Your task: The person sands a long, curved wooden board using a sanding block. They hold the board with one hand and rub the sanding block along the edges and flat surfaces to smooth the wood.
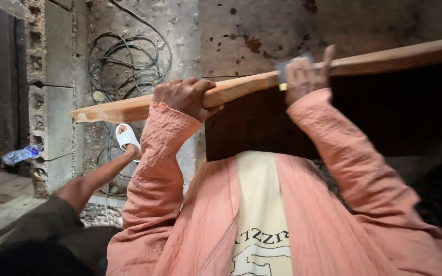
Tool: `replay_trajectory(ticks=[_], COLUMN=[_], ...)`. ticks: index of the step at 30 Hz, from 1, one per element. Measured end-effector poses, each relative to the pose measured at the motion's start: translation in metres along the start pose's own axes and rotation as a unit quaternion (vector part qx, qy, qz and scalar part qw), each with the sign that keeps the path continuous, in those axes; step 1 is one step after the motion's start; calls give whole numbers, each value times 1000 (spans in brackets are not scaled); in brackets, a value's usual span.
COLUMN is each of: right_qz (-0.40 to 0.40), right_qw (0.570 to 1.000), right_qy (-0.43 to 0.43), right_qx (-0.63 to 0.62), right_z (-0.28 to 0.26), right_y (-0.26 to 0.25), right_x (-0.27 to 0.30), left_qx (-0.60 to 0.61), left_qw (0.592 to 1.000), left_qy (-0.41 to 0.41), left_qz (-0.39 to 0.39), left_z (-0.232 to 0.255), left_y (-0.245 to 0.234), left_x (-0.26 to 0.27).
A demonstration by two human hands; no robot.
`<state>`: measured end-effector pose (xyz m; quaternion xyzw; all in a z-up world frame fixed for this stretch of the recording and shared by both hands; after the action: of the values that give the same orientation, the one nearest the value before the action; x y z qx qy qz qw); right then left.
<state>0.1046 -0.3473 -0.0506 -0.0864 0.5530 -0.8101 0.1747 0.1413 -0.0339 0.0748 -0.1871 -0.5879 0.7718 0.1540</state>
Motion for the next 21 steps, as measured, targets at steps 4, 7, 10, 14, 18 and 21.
replay_trajectory(ticks=[4,7,10,14,18,21], right_qz=[76,116,28,19,38,-348], right_qw=[992,992,999,997,999,933], right_qy=[0,-47,-13,10,-29,48], right_qx=[-102,-18,15,-77,-6,75], right_z=[-22,8,14,-22,17,76], right_y=[-11,-22,-27,-5,-1,-32], right_x=[9,17,3,-4,17,0], left_qx=[-17,-8,-8,-4,-6,3], left_qw=[1000,1000,1000,1000,999,1000], left_qy=[-14,0,-7,4,21,2], left_qz=[-18,-5,-9,0,34,0], left_z=[-1,1,1,4,4,7], left_y=[1,0,-2,-7,-5,-7], left_x=[1,0,1,1,5,6])
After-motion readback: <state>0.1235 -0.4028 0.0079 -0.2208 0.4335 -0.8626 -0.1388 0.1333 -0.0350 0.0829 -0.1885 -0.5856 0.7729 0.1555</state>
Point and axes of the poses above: each hand's wrist, its own x-axis away from the middle knuckle, its own y-axis out of the palm, z = x × y, the point moved 5 cm from there along -x, towards the middle knuckle, and after that the axes turned 7 degrees about -y, right-handed, at the moved point
